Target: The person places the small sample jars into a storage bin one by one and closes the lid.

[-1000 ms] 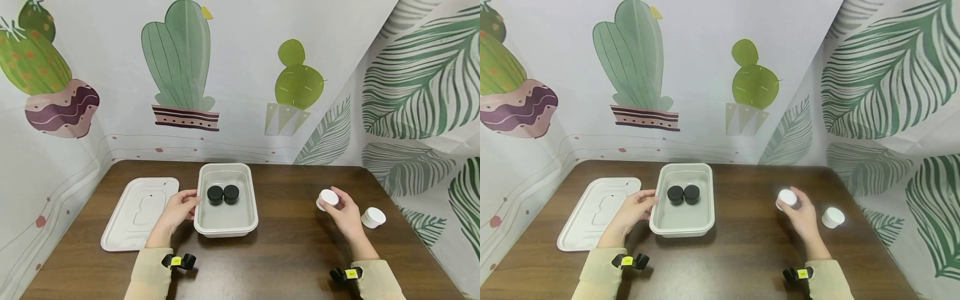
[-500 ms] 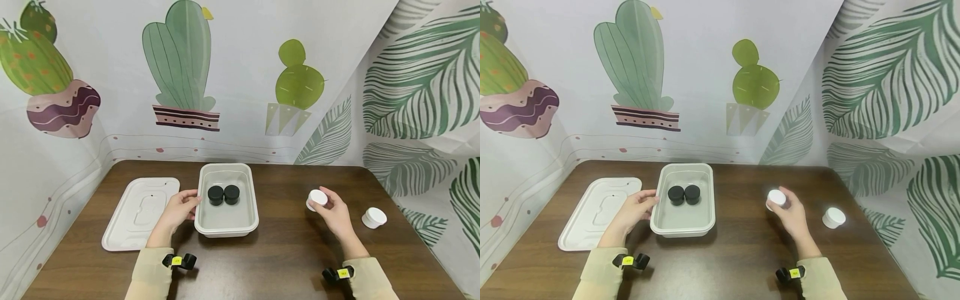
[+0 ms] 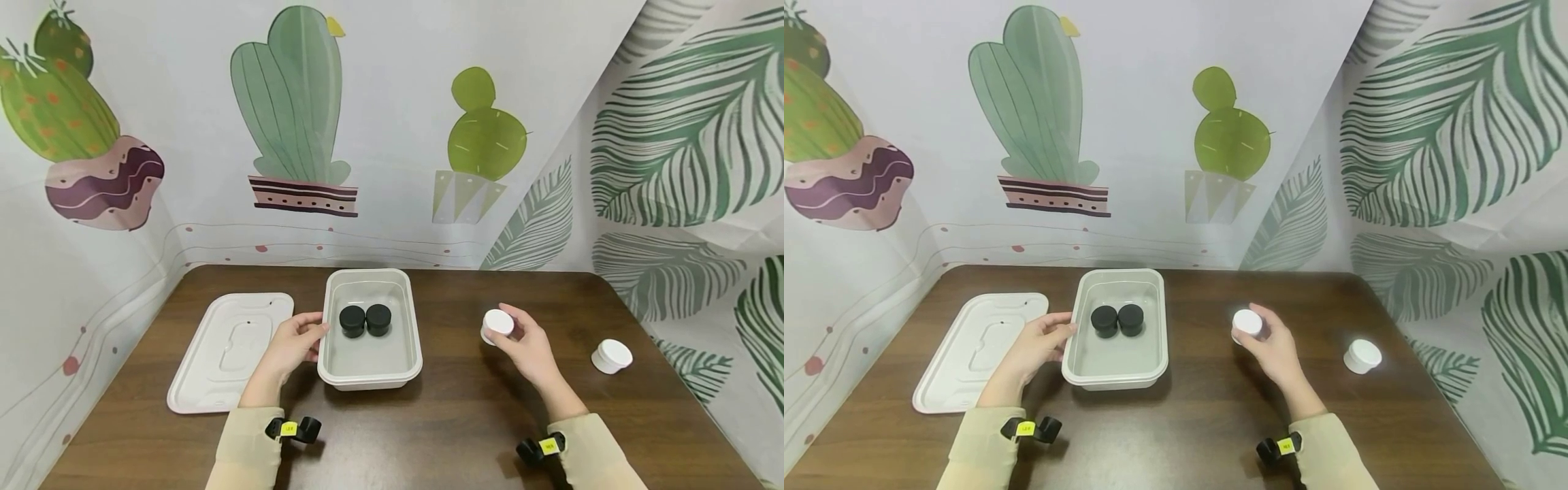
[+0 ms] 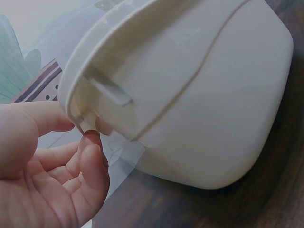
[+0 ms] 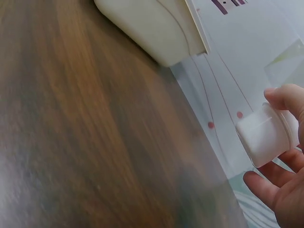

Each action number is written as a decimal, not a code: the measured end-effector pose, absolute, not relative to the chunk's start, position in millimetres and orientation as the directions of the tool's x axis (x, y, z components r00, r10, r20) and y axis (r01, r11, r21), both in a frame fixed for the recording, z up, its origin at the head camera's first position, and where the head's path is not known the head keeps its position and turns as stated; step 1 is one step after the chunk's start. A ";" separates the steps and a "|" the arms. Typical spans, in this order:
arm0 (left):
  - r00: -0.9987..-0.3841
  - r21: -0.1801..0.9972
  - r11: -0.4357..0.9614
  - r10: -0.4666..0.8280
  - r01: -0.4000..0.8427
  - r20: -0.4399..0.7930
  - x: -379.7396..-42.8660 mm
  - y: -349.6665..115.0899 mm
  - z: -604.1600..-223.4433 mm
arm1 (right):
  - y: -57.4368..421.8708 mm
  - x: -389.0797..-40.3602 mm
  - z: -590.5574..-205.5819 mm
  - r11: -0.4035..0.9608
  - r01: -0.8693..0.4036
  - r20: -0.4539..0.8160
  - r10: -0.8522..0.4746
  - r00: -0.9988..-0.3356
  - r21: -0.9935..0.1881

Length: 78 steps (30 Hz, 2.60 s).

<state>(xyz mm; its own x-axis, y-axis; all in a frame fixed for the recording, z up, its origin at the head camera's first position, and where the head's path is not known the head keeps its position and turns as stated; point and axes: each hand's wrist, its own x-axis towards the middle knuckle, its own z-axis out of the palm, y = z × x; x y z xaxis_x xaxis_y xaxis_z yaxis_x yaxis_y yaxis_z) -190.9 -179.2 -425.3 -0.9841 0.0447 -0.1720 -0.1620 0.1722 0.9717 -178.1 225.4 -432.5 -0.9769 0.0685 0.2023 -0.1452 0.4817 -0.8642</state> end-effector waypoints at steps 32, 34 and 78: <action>-0.984 0.975 0.149 0.048 -0.164 -0.173 -191.7 -178.3 -429.8 | 163.7 -173.0 -405.6 0.424 -0.161 0.159 -0.039 -0.986 -0.891; -0.985 0.976 0.146 0.043 -0.162 -0.170 -191.8 -178.1 -430.0 | 162.8 -173.4 -407.1 0.416 -0.168 0.163 -0.049 -0.985 -0.893; -0.987 0.978 0.156 0.058 -0.141 -0.152 -193.4 -178.8 -431.7 | 155.4 -197.2 -418.5 0.393 -0.273 0.233 -0.148 -0.961 -0.878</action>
